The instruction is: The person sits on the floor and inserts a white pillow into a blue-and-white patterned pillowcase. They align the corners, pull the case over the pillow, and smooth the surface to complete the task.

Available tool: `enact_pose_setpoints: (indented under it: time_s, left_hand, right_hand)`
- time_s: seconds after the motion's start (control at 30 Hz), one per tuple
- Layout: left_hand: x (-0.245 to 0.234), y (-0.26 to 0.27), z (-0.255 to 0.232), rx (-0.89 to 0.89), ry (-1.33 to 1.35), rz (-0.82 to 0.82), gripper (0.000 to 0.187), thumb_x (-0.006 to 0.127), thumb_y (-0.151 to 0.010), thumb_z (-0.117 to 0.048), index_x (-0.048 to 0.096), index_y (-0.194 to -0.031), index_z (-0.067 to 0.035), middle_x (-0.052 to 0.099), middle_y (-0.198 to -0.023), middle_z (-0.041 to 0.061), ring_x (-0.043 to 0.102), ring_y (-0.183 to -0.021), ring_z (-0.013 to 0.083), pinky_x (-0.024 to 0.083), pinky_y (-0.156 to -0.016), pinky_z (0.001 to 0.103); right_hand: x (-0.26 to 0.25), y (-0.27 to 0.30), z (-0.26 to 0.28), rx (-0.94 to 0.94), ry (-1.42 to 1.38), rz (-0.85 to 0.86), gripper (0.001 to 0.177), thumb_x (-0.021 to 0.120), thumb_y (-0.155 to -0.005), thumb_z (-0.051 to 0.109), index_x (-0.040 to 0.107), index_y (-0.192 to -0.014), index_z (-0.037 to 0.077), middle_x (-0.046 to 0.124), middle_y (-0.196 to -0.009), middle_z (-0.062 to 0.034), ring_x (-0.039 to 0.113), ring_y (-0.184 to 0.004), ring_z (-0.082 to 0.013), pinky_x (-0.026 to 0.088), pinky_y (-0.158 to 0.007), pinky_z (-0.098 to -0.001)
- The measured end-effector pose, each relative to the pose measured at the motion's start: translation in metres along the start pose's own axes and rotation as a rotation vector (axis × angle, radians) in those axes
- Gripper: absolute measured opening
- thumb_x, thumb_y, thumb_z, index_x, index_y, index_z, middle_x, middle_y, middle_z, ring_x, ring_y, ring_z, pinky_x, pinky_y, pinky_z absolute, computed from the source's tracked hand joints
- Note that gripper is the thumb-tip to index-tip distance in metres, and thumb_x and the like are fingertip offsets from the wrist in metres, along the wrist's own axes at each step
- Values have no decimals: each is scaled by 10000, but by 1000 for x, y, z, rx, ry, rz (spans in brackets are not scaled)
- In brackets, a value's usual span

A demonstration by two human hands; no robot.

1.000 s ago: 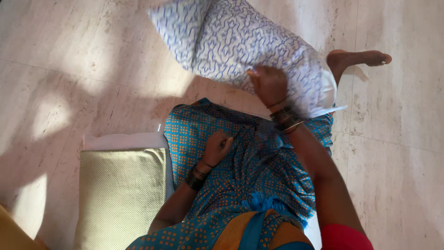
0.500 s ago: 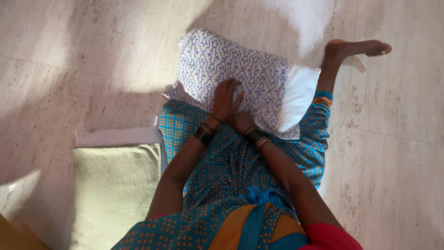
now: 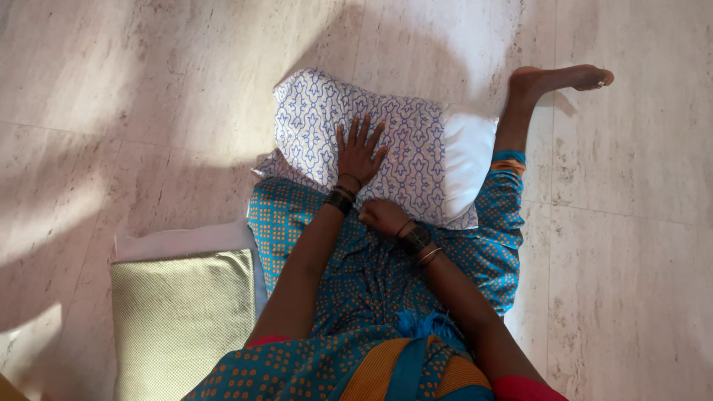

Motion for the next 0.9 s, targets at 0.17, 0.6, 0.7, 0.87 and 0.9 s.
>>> enact_pose_setpoints:
  time_s: [0.17, 0.6, 0.7, 0.87, 0.9]
  left_hand:
    - [3, 15, -2, 5, -7, -41, 611, 461, -1056, -509, 373, -1613, -274, 234, -1712, 74, 158, -1588, 315, 9, -1255, 632]
    - [-79, -34, -33, -111, 214, -96, 444, 605, -983, -466, 650, -1262, -124, 601, -1302, 120, 494, -1290, 308, 313, -1130, 553]
    - [-113, -61, -78, 136, 307, -176, 490, 675, -909, -424, 650, -1223, -49, 598, -1227, 162, 503, -1165, 341, 387, -1001, 513]
    - [-106, -83, -124, 237, -6, 173, 402, 705, -703, -247, 696, -1057, -56, 639, -1045, 142, 537, -1029, 338, 410, -862, 493]
    - [-102, -84, -129, 251, -45, 171, 324, 685, -731, -213, 695, -1018, -61, 643, -1026, 137, 551, -1013, 331, 424, -854, 476]
  right_hand:
    - [-137, 23, -2, 142, 165, -909, 212, 709, -933, 182, 657, -1056, 17, 634, -1031, -171, 587, -1007, -385, 465, -907, -475]
    - [-101, 31, -22, 357, -189, -608, 314, 655, -968, 246, 655, -1204, 39, 648, -751, -236, 682, -710, -387, 513, -639, -467]
    - [-101, 50, 41, 96, -41, -699, 230, 649, -988, 201, 662, -1144, 33, 678, -854, -215, 662, -792, -405, 508, -689, -488]
    - [-109, 90, 83, 90, 157, -473, 204, 659, -964, 166, 659, -1129, 46, 670, -899, -167, 625, -840, -387, 487, -756, -499]
    - [-117, 97, 86, 121, 195, -414, 201, 668, -979, 172, 661, -1142, 55, 669, -923, -161, 616, -852, -378, 488, -775, -490]
Point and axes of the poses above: each hand's wrist, its own y-axis away from the middle knuckle, its own x-axis out of the palm, z = x × y, the point moved 5 cm from there along -y, towards the middle knuckle
